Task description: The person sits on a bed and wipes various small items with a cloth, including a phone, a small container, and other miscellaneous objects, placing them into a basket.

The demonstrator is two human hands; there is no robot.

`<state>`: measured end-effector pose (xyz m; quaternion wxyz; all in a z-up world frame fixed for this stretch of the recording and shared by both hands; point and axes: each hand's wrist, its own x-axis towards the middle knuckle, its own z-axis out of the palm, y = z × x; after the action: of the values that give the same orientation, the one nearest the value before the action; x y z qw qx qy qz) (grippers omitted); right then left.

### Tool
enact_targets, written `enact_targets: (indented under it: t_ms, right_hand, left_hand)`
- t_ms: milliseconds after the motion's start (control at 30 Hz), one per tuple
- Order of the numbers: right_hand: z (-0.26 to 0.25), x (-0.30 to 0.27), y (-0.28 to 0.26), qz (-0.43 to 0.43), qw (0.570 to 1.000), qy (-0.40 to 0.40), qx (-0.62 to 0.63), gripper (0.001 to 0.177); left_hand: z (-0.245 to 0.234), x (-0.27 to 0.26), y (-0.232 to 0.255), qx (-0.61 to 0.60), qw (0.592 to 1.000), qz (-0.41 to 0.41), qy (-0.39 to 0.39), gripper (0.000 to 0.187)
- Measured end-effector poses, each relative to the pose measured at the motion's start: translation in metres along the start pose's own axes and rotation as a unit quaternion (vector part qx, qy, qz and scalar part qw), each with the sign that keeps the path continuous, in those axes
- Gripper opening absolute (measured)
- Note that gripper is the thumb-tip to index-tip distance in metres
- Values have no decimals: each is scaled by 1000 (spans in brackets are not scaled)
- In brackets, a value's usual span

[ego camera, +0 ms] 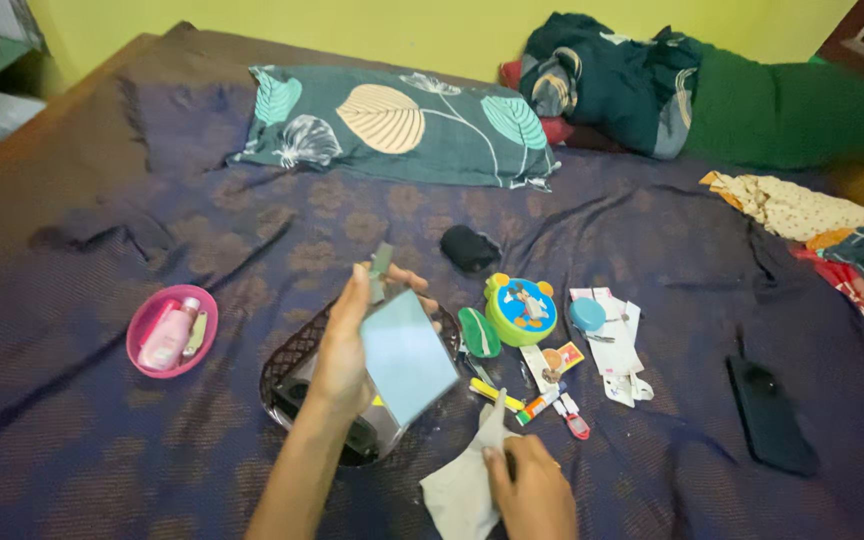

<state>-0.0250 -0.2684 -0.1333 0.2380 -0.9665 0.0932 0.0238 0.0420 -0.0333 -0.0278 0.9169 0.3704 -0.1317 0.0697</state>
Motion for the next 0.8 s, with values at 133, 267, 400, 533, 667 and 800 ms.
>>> enact_targets:
  t_ms: [133, 267, 400, 533, 667, 800]
  right_hand:
    - [-38, -8, -14, -277, 917, 190, 214, 21]
    - [-65, -8, -72, -361, 857, 262, 257, 18]
    - [-68, 1, -129, -490, 804, 278, 190, 29]
    - [-51, 5, -153, -563, 753, 302, 160, 31]
    - [-20, 32, -143, -583, 731, 331, 124, 40]
    - [16, 79, -116, -530, 762, 350, 125, 42]
  left_hand:
    - [0, -1, -2, 34, 999, -22, 10, 48]
    - [7, -2, -5, 47, 999, -24, 7, 52]
    - [20, -9, 2, -11, 999, -11, 32, 54]
    - [24, -13, 23, -35, 998, 1, 60, 65]
    - [19, -11, 26, -32, 992, 11, 123, 63]
    - [14, 5, 10, -20, 991, 4, 132, 63]
